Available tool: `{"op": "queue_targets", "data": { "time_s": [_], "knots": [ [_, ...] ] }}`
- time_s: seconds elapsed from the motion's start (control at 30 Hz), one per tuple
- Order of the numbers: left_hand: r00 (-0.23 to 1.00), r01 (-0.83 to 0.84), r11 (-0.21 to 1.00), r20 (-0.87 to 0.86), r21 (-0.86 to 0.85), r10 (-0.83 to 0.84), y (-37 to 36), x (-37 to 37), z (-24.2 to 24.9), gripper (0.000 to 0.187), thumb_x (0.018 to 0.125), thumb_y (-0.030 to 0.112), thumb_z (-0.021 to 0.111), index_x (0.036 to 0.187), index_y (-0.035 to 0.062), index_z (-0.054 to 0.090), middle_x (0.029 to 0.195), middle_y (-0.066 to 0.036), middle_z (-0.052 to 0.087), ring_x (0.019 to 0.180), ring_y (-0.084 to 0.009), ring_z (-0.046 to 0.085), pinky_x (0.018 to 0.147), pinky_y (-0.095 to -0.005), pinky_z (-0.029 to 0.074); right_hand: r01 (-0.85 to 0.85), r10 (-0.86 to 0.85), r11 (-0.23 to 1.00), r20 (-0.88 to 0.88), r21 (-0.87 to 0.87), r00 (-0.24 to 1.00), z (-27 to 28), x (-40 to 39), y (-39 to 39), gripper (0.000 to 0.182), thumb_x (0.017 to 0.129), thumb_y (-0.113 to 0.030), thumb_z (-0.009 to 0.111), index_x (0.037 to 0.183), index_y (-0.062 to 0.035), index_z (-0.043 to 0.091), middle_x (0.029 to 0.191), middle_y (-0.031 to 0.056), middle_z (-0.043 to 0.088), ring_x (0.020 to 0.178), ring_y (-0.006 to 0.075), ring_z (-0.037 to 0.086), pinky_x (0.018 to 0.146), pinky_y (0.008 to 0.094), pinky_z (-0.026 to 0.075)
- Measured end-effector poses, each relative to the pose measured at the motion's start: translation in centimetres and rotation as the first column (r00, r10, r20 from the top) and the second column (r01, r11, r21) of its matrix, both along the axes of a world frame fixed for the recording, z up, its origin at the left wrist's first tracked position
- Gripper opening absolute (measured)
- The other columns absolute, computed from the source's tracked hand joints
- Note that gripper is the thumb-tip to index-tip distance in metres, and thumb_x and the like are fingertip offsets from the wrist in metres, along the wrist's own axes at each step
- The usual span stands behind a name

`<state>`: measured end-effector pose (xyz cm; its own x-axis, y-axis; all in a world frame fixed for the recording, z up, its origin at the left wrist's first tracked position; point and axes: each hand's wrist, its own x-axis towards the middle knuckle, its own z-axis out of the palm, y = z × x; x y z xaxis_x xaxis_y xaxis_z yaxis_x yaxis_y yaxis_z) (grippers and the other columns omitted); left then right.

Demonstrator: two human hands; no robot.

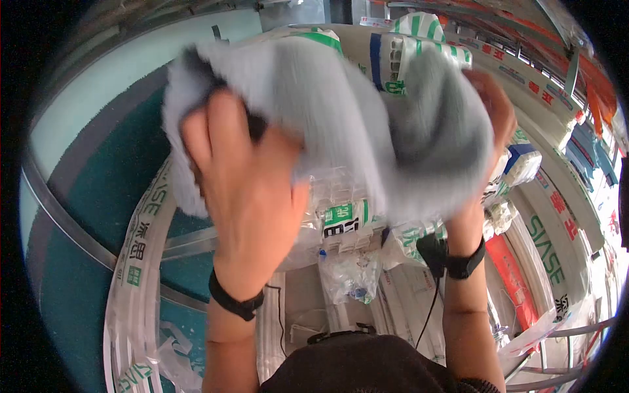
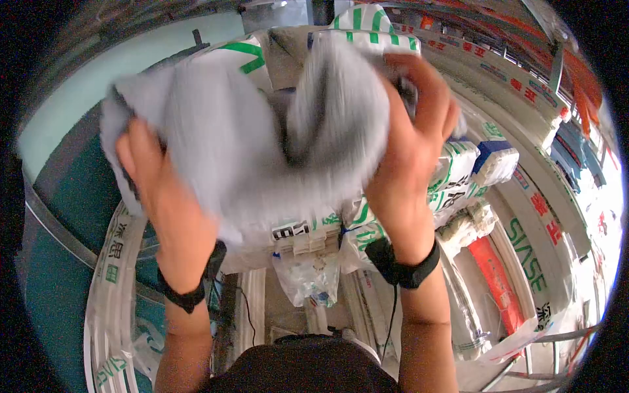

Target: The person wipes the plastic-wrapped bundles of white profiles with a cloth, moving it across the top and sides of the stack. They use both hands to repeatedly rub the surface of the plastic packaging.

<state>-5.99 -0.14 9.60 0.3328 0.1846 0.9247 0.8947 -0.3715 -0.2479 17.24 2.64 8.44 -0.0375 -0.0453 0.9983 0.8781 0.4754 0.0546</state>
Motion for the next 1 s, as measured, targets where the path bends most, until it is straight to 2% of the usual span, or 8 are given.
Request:
{"op": "queue_targets", "data": {
  "time_s": [0.07, 0.13, 0.2, 0.27, 0.47, 0.73, 0.83, 1.0],
  "knots": [
    [0.997, -0.069, 0.998, 0.037, -0.014, 0.069, 1.5, 1.1, 1.1, 0.055, 0.063, 0.000, 0.073, 0.116, 0.0127, 0.063, 0.141, -0.019, 0.038, 0.109, -0.0446, 0.049, 0.086, -0.0533, 0.048, 0.125, -0.124, 0.992, 0.072, -0.009, 0.990, 1.3, 0.8, 2.0, 0.042, 0.074, -0.001, 0.065, 0.114, -0.0101, 0.066, 0.134, 0.0145, 0.051, 0.122, 0.0346, 0.046, 0.102, 0.0454, 0.033],
    [0.988, 0.035, 0.985, 0.155, -0.170, -0.009, 3.4, 1.8, 0.5, 0.062, 0.061, -0.003, 0.072, 0.119, 0.0165, 0.061, 0.145, -0.015, 0.036, 0.111, -0.0407, 0.050, 0.084, -0.0494, 0.049, 0.084, -0.076, 0.989, 0.072, -0.118, 0.995, 0.9, 0.8, 4.4, 0.056, 0.078, -0.004, 0.060, 0.132, -0.0161, 0.056, 0.149, 0.0160, 0.036, 0.139, 0.0405, 0.029, 0.112, 0.0549, 0.021],
    [0.995, -0.042, 0.986, 0.086, -0.160, 0.056, 3.5, 1.6, 0.0, 0.061, 0.062, -0.001, 0.072, 0.119, 0.0163, 0.059, 0.144, -0.014, 0.039, 0.110, -0.0361, 0.052, 0.080, -0.0463, 0.049, 0.002, 0.005, 0.991, 0.048, -0.131, 0.999, 0.1, 0.4, 4.0, 0.063, 0.079, -0.006, 0.059, 0.140, -0.0186, 0.050, 0.153, 0.0161, 0.030, 0.142, 0.0424, 0.024, 0.112, 0.0581, 0.019],
    [0.998, -0.036, 0.989, 0.039, -0.141, 0.042, 3.7, 1.3, -0.7, 0.057, 0.064, 0.001, 0.071, 0.117, 0.0159, 0.060, 0.142, -0.015, 0.042, 0.108, -0.0360, 0.054, 0.079, -0.0465, 0.049, 0.003, 0.006, 0.992, 0.070, -0.123, 0.997, -0.2, 0.5, 3.7, 0.059, 0.080, -0.007, 0.059, 0.138, -0.0162, 0.053, 0.150, 0.0191, 0.035, 0.138, 0.0437, 0.029, 0.113, 0.0550, 0.022],
    [0.999, -0.010, 0.992, 0.035, -0.126, 0.015, 3.4, 2.0, -1.9, 0.041, 0.073, 0.005, 0.062, 0.113, 0.0155, 0.061, 0.122, -0.016, 0.061, 0.078, -0.0332, 0.065, 0.060, -0.0420, 0.053, 0.009, 0.000, 0.991, 0.069, -0.135, 0.998, -1.6, 0.0, 3.3, 0.051, 0.080, -0.011, 0.063, 0.130, -0.0116, 0.060, 0.146, 0.0193, 0.040, 0.134, 0.0428, 0.037, 0.110, 0.0490, 0.031],
    [1.000, -0.021, 0.984, 0.009, -0.177, 0.023, 2.5, 2.6, -3.7, 0.038, 0.075, 0.006, 0.060, 0.112, 0.0123, 0.062, 0.111, -0.011, 0.066, 0.074, -0.0287, 0.066, 0.059, -0.0392, 0.053, 0.004, 0.009, 0.980, 0.060, -0.201, 0.998, -3.0, -0.2, 2.0, 0.050, 0.073, -0.008, 0.066, 0.123, -0.0040, 0.063, 0.135, 0.0177, 0.050, 0.126, 0.0382, 0.047, 0.104, 0.0459, 0.038],
    [1.000, -0.001, 0.934, -0.019, -0.356, -0.006, 1.4, 2.1, -4.6, 0.051, 0.070, 0.003, 0.060, 0.121, -0.0006, 0.057, 0.102, -0.013, 0.064, 0.077, -0.0354, 0.061, 0.065, -0.0456, 0.047, 0.033, -0.018, 0.976, 0.070, -0.217, 0.997, -3.4, -0.1, 1.3, 0.049, 0.072, -0.007, 0.065, 0.121, -0.0030, 0.063, 0.128, 0.0168, 0.054, 0.122, 0.0371, 0.050, 0.101, 0.0452, 0.040],
    [0.984, 0.173, 0.931, 0.024, -0.322, -0.175, 1.3, 1.3, -6.5, 0.046, 0.067, -0.002, 0.059, 0.113, -0.0044, 0.062, 0.123, -0.017, 0.059, 0.089, -0.0395, 0.060, 0.076, -0.0534, 0.045, 0.066, -0.028, 0.945, 0.120, -0.321, 0.992, -4.2, 0.2, -0.5, 0.043, 0.072, -0.004, 0.064, 0.116, -0.0022, 0.064, 0.120, 0.0162, 0.056, 0.112, 0.0353, 0.053, 0.095, 0.0442, 0.041]
  ]
}}
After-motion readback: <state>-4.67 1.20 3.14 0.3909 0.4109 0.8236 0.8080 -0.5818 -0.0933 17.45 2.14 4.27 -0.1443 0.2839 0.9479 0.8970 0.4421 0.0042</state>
